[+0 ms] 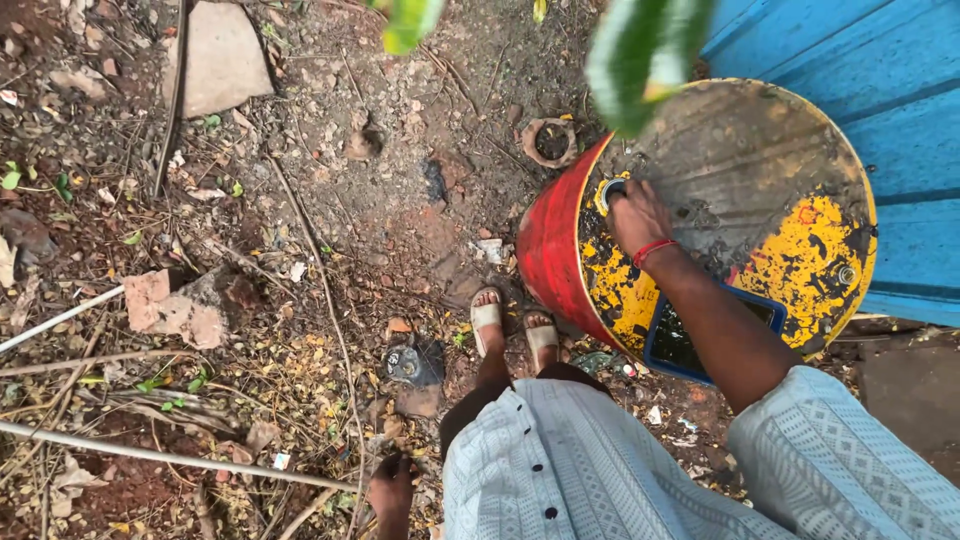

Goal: Carry a tray of used motor oil across a workshop and pour it into a collection drum.

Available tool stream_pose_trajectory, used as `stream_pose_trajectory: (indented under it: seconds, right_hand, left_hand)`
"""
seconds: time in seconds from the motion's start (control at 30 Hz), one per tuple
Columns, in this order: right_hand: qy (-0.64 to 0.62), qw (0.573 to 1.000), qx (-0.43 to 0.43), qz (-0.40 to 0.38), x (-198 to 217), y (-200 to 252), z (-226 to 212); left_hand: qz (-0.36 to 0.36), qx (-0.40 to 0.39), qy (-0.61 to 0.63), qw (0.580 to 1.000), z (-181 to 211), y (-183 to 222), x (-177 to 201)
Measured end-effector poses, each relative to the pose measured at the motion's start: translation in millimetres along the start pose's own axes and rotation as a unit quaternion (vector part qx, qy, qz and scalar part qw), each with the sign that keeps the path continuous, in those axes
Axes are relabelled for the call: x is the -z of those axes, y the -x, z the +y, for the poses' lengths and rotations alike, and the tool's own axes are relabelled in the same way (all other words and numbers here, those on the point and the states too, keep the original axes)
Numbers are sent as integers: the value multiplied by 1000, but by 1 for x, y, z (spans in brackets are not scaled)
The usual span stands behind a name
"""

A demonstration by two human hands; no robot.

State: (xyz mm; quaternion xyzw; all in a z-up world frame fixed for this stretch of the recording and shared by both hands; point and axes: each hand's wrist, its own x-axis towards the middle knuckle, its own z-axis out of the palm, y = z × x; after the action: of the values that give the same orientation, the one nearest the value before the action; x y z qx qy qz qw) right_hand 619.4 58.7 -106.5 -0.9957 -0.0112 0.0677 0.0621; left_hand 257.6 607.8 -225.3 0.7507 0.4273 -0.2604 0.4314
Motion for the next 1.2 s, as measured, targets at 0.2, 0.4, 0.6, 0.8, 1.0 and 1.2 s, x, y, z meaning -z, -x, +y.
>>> stream_pose_trajectory:
  seconds: [0.2, 0.4, 0.6, 0.8, 1.0, 1.2]
  right_hand:
    - [18, 999, 34, -13, -9, -2, 8]
    - [26, 997, 42, -64, 0, -8, 9]
    - [14, 996, 31, -77, 7, -7, 7]
    - [28, 998, 26, 44, -19, -3, 14]
    - [-33, 998, -25, 40, -7, 3, 8]
    - [-108, 987, -114, 27, -3, 1, 11]
  left_hand:
    - [-19, -13, 42, 999, -10, -4, -3]
    - [-33, 58, -59, 996, 5, 5, -1]
    - [-23, 30, -39, 999, -2, 7, -3]
    - [-23, 1, 1, 1000, -7, -5, -12]
    - [-18, 14, -37, 999, 5, 8, -3]
    - [-13, 15, -21, 1000, -5, 9, -5]
